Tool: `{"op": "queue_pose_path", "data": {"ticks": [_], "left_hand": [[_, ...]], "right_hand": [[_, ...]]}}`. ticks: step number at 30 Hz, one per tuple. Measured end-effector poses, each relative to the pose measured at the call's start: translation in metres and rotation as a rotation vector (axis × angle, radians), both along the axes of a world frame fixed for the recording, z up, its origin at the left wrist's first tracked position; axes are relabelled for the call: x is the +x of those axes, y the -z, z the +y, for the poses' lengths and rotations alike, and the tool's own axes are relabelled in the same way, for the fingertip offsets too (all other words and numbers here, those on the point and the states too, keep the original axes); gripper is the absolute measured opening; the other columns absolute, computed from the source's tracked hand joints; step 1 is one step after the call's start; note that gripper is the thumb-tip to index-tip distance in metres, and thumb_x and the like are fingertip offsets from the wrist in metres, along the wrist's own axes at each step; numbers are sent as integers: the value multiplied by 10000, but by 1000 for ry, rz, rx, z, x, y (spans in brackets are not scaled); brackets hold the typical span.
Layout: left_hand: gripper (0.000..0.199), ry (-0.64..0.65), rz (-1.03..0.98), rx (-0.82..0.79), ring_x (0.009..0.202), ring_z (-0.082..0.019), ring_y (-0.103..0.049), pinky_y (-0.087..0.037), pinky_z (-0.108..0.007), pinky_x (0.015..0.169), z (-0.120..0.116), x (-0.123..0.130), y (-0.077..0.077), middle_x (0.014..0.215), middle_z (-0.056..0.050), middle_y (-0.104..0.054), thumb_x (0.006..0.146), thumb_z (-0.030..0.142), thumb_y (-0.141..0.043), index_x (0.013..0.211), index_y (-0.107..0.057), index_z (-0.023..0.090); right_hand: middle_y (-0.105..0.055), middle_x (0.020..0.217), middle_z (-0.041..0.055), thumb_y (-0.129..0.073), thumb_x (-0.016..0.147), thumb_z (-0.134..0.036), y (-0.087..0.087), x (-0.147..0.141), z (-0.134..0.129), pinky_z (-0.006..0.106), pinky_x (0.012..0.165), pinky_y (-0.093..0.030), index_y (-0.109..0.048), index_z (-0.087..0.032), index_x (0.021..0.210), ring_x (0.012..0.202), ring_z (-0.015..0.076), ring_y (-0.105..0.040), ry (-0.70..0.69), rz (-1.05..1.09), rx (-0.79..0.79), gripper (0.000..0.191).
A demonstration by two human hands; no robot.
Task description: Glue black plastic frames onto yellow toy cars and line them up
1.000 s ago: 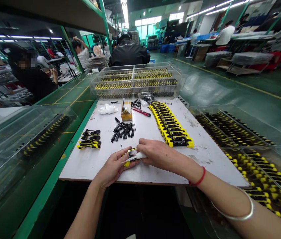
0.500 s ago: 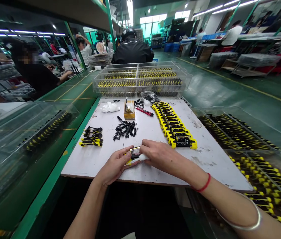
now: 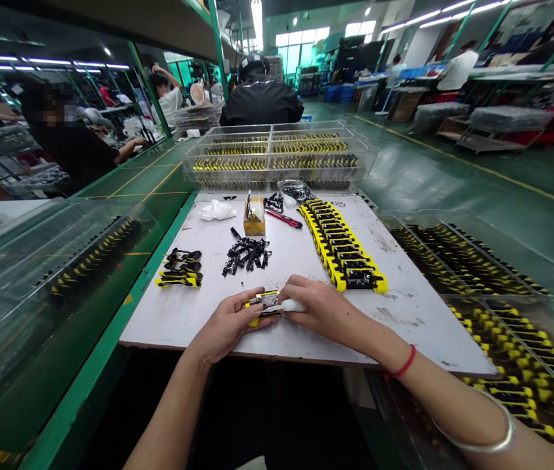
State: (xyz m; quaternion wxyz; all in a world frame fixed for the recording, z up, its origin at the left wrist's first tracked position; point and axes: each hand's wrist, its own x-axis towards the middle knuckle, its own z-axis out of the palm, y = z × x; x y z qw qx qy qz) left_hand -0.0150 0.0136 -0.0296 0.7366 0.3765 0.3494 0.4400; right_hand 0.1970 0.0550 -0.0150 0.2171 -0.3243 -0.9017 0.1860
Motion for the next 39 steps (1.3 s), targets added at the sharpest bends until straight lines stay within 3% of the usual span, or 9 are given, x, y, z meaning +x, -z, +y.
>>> {"op": "queue_pose_path", "data": {"ticks": [14,22,29,32,35,37,39], "left_hand": [[485,49,34,9,1131,-258,-584,-399,-482,1071,1,-1,-3,1263,-153,-598,857,239,-644,1302,-508,101],[458,34,-8,18,1153,-284,-570,-437,-515,1027,3,-2,3,1253,-168,-602,876,248,-619,1293,-508,95],[453,17,1,18,1151,-289,-572,-442,-501,1027,4,-1,-1,1257,-176,-596,837,203,-662,1256,-538,82],[529,-20,30,0,1097,-271,-609,-461,-476,1014,3,1,1,1236,-180,-610,810,199,-694,1289,-505,76],[580,-61,73,-1,1039,-240,-641,-477,-433,1001,2,3,4,1215,-170,-629,803,215,-706,1319,-475,84],[591,-65,97,12,1026,-233,-649,-484,-412,993,1,3,5,1225,-159,-627,806,231,-705,1332,-467,100],[591,-57,102,35,1038,-235,-645,-493,-397,981,0,2,6,1238,-148,-622,809,241,-703,1337,-469,117]], "right_hand": [[-553,889,29,-608,819,-132,-10,-1,4,271,665,-424,-579,-180,919,766,173,-581,-9,-154,45,115],[-547,857,40,-662,742,-72,-6,-2,-8,274,600,-419,-562,-165,891,745,195,-592,-1,-204,249,202],[-560,870,46,-652,750,-83,-3,-5,-10,276,611,-431,-561,-167,890,752,195,-592,23,-174,275,186],[-564,891,46,-609,778,-85,1,-4,-9,276,651,-439,-567,-177,902,779,188,-586,33,-96,193,160],[-586,919,40,-571,851,-201,5,0,-6,278,730,-449,-580,-195,908,827,174,-585,98,107,3,59],[-608,928,41,-576,864,-343,5,5,-6,295,771,-448,-589,-204,937,867,189,-586,215,228,-123,158],[-618,861,28,-576,846,-455,4,8,-6,301,703,-454,-579,-206,1009,759,184,-586,358,280,-292,298]]}}
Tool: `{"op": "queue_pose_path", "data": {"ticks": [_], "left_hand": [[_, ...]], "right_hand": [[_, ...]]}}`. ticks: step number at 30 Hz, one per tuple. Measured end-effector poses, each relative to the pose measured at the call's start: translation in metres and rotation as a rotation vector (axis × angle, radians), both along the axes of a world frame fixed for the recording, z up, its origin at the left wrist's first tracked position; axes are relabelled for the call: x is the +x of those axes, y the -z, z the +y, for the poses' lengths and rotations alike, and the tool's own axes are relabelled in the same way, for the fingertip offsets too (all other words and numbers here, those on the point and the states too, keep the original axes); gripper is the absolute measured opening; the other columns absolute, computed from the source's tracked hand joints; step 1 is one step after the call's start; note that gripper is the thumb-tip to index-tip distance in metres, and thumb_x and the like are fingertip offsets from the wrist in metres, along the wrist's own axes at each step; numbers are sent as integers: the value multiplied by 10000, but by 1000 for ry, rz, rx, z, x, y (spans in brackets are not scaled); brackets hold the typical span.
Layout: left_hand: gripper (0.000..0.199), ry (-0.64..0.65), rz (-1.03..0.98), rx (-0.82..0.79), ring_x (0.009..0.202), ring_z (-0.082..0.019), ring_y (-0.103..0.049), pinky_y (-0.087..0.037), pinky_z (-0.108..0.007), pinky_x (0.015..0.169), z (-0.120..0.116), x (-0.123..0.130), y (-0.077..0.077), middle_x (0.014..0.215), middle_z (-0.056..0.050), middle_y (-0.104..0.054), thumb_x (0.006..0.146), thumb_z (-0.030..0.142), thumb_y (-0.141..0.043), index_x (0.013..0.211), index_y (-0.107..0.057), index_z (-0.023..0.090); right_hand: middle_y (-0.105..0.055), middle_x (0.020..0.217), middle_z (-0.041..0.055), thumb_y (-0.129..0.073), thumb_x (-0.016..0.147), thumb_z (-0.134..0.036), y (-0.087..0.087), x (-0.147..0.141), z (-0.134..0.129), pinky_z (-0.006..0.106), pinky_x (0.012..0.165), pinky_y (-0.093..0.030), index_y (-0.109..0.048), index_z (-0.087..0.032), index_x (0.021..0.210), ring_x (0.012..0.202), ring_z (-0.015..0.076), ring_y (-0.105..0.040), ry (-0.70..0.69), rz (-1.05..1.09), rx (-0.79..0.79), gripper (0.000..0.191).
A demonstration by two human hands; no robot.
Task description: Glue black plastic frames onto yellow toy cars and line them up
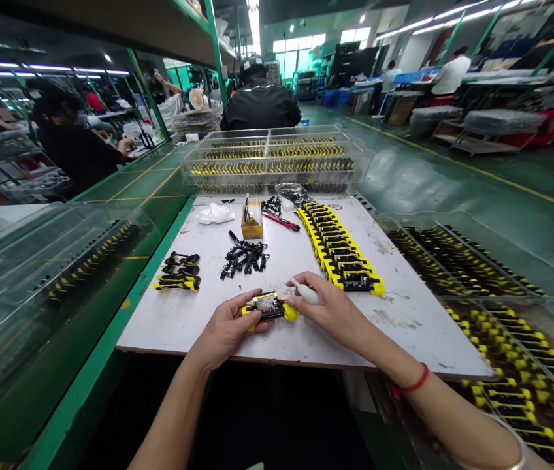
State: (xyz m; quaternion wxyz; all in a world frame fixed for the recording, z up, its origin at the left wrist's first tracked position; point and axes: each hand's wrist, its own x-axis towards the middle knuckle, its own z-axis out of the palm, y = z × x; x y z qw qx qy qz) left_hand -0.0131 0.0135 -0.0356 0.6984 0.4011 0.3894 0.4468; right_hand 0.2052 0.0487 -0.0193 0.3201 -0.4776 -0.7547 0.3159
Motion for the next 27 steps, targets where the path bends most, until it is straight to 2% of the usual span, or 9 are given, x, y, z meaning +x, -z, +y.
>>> {"op": "queue_pose_path", "data": {"ticks": [3,6,10,14,17,23,27], "left_hand": [[594,6,4,28,1044,-234,-640,-505,-385,963,-2,-1,0,1228,-136,-630,808,249,-704,1339,-471,124],[617,0,24,30,1014,-220,-648,-507,-384,959,-3,-2,-2,1219,-130,-635,800,250,-712,1351,-461,127],[646,-3,29,16,999,-209,-649,-503,-380,963,-4,-1,-4,1213,-125,-636,785,249,-725,1356,-452,120],[671,-2,36,1,967,-211,-659,-501,-394,965,-5,-1,-5,1158,-116,-659,769,258,-739,1359,-450,119],[672,0,46,-7,957,-210,-661,-496,-401,970,-5,-1,-7,1138,-107,-663,766,266,-741,1358,-456,127],[683,-2,17,-38,902,-189,-673,-509,-371,948,-5,-1,-10,1105,-95,-673,744,271,-762,1346,-474,128],[685,5,8,-24,873,-169,-672,-514,-355,934,-5,-1,-10,1064,-85,-677,753,245,-749,1357,-451,117]], "right_hand": [[-562,658,-24,-551,833,-534,-1,-1,-4,272,519,-395,-532,-192,1109,504,133,-482,45,67,-322,440],[-500,572,-52,-562,823,-547,0,-7,-7,244,464,-332,-531,-181,1109,465,113,-425,-40,139,-480,465],[-479,575,-56,-588,821,-523,2,-14,-8,226,459,-303,-566,-172,1056,481,97,-397,-77,176,-534,423],[-549,683,-21,-608,814,-491,3,-15,-9,216,448,-300,-577,-163,995,503,86,-394,-106,283,-617,376],[-575,726,-5,-624,801,-449,3,-15,-10,205,436,-289,-572,-162,988,510,81,-387,-76,320,-660,347],[-509,636,-38,-654,745,-424,-1,-20,-12,195,407,-264,-557,-170,963,481,78,-362,3,321,-712,349],[-517,642,-37,-648,733,-417,-5,-22,-13,198,420,-277,-566,-170,954,504,85,-379,41,241,-655,342]]}}
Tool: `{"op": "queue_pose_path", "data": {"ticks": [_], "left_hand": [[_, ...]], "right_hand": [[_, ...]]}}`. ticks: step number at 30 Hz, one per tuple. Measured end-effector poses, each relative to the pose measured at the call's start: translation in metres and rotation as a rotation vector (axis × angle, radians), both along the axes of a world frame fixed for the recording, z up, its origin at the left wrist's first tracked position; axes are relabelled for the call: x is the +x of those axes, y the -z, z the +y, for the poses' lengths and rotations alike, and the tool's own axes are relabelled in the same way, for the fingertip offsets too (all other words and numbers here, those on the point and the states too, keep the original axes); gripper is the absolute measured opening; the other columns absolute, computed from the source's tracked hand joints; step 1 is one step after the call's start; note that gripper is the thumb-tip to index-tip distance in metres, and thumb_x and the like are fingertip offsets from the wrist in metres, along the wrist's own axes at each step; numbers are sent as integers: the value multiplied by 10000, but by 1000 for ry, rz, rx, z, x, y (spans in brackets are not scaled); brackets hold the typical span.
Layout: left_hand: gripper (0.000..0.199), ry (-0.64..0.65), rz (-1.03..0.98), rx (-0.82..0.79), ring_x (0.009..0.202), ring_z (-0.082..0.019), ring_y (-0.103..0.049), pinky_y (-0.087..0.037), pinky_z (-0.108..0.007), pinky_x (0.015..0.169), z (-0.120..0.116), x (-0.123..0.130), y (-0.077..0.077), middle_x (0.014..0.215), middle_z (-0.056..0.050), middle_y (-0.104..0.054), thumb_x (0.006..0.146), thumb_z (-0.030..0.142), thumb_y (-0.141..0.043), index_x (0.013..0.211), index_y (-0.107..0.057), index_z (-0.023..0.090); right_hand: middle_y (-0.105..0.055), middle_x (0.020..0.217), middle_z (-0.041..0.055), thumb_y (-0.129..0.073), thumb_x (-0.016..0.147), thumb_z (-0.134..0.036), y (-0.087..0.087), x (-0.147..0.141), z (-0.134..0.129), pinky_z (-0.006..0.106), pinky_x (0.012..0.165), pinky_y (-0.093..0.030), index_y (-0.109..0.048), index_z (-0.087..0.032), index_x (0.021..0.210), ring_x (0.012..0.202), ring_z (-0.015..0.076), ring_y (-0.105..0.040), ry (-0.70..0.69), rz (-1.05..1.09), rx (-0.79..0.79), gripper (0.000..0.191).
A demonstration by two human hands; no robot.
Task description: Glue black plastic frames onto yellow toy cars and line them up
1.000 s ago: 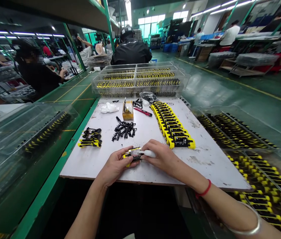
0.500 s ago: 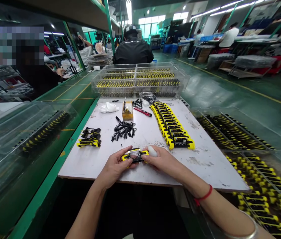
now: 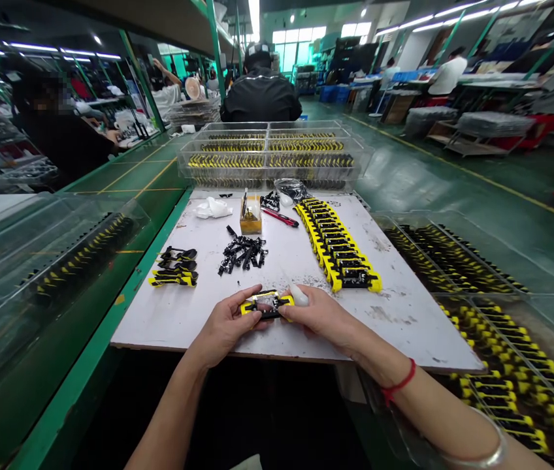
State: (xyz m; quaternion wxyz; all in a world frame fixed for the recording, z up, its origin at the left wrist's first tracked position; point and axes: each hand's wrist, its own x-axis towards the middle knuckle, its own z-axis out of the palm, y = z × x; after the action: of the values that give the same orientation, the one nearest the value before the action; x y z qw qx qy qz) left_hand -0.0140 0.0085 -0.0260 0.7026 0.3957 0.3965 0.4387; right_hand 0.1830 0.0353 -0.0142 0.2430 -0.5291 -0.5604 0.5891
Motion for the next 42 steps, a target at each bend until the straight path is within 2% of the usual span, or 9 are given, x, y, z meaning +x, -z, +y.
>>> {"op": "queue_pose_path", "data": {"ticks": [4,9,13,19,25,29,33,38,42], "left_hand": [[764,-28,28,44,861,-179,-673,-537,-337,868,-1,0,2,1032,-88,-678,754,233,-741,1407,-362,121],[842,-24,36,92,856,-195,-681,-540,-332,826,-3,0,6,1056,-111,-674,775,280,-724,1454,-247,137],[870,-5,45,112,773,-155,-675,-536,-312,808,-4,1,7,1017,-102,-688,771,291,-730,1463,-226,139],[789,-15,25,105,931,-220,-673,-507,-391,926,-8,1,2,1075,-131,-681,804,326,-699,1448,-285,135],[463,-92,-76,1,1036,-237,-638,-523,-404,947,-16,4,-6,1207,-139,-621,872,319,-612,1286,-524,132],[440,-78,-29,8,973,-212,-663,-538,-374,926,-19,11,-10,1135,-136,-660,867,305,-622,1254,-538,114],[510,-142,28,35,927,-195,-674,-550,-335,894,-22,20,-10,1050,-119,-700,755,230,-751,1210,-551,114],[500,-201,34,26,855,-195,-685,-573,-342,841,-25,25,-14,979,-118,-717,700,216,-788,1145,-586,105],[443,-246,64,-14,790,-183,-688,-587,-325,789,-26,28,-20,963,-124,-717,703,150,-757,1110,-594,85]], "right_hand": [[-541,662,-28,-639,723,-441,-3,0,-2,220,461,-317,-596,-171,936,546,110,-425,-1,-131,171,346],[-561,677,-25,-622,729,-473,-3,2,-3,247,527,-355,-600,-173,927,590,138,-471,-75,-160,263,361],[-621,753,14,-650,694,-441,0,2,-6,280,616,-391,-625,-155,879,713,188,-531,-6,-232,334,341],[-647,725,3,-634,726,-407,2,2,-16,256,499,-351,-612,-172,927,558,137,-488,66,-142,245,311],[-560,600,-21,-639,713,-442,1,6,-23,244,425,-293,-575,-180,826,466,114,-417,144,-123,229,292],[-485,535,-45,-647,711,-438,-2,6,-29,239,420,-284,-534,-190,779,452,108,-383,172,-119,247,281],[-426,513,-68,-650,723,-454,-5,7,-34,229,412,-273,-500,-198,790,446,102,-362,172,-111,234,304],[-455,564,-59,-598,800,-556,-1,15,-39,203,397,-230,-476,-190,806,439,71,-340,64,70,126,386],[-475,566,-54,-551,841,-578,2,22,-41,189,396,-222,-490,-185,843,419,59,-349,51,130,64,397]]}}
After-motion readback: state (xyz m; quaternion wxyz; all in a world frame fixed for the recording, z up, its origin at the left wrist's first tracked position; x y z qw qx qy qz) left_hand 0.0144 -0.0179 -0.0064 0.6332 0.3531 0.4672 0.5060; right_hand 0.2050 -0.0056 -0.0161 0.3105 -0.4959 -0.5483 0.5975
